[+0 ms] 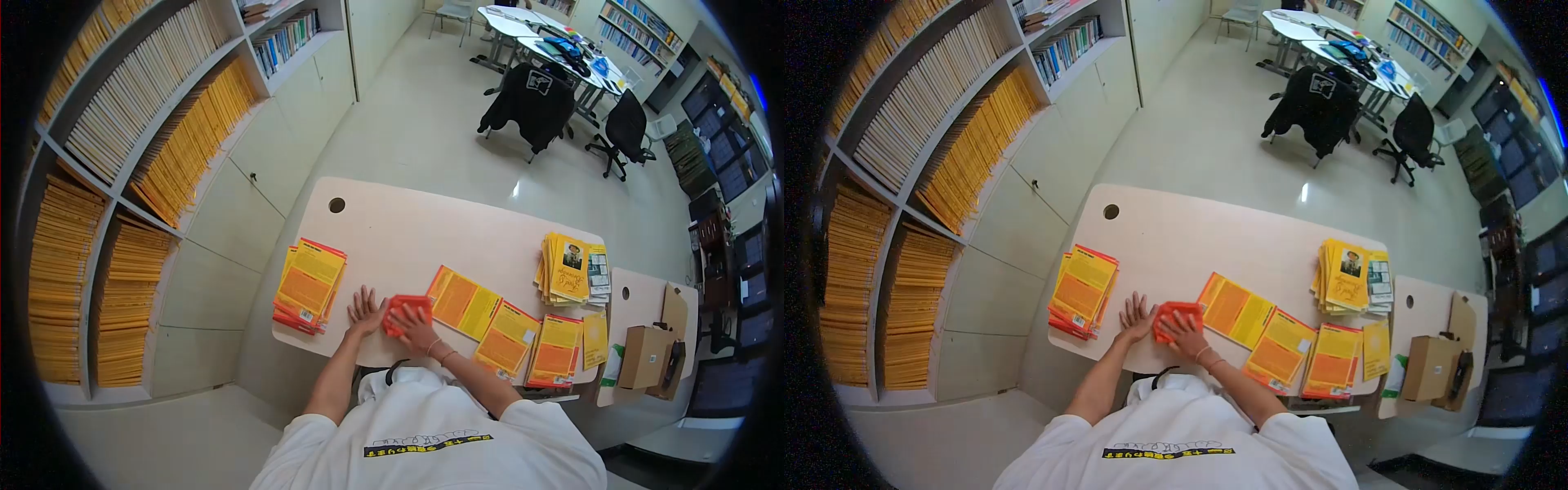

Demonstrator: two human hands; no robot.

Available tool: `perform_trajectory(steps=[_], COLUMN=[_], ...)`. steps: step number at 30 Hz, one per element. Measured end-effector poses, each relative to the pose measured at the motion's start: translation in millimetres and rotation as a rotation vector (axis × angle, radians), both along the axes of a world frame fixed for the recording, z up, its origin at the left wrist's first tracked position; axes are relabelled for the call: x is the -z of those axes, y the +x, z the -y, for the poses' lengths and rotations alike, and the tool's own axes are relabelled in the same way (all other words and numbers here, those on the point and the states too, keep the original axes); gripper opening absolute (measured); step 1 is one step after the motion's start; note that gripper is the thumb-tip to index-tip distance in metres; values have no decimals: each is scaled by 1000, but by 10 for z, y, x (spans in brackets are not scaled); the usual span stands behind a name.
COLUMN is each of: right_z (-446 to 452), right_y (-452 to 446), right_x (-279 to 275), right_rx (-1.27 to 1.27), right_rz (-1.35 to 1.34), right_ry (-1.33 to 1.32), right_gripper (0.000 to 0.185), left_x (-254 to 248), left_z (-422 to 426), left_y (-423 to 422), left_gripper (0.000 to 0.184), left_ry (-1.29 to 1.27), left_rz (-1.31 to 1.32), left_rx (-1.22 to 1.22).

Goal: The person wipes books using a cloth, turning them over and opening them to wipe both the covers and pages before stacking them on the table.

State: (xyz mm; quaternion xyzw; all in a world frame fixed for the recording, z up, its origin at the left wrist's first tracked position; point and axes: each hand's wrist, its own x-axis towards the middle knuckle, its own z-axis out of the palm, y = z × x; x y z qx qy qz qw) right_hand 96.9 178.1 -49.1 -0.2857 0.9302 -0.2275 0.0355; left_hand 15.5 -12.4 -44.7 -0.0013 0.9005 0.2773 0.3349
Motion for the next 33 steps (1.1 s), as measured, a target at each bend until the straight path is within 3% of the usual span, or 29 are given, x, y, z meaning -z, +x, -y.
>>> perform_trajectory(steps=[3,5,6,8,13,18,20,21,23,28,33], right_z=[31,-77,-164,-337,-642,-596,-574,-586,-627,-814,-887], right_y=[234,272,293,317,335,309,310,312,360,673,829], right_x=[-122,-277,-233,-143,-321,-65,-81,-100,-132,-227,-293], right_rx=[-60,34,33,277,412,562,486,408,252,517,829], right_rz=[140,203,205,73,26,37,73,109,185,172,149], right_ry=[-107,-216,-216,-28,99,-100,-105,-103,-97,39,220], right_gripper=[61,60,60,58,57,53,53,53,53,55,58], left_x=[1,1,-1,-11,-123,-295,5,-17,-125,-275,-454], left_z=[-29,-56,-72,-93,-173,-419,-583,-701,-938,-1061,-996], left_y=[27,41,61,100,289,144,58,44,5,57,175], left_gripper=[97,97,97,98,95,87,75,75,69,67,71], left_ry=[-25,-42,-60,-98,-221,-277,235,233,497,222,30], left_rz=[-22,-47,-71,-121,-389,-419,-661,-662,-437,-190,-369], left_rx=[-18,-12,-10,-5,50,37,79,84,306,506,654])
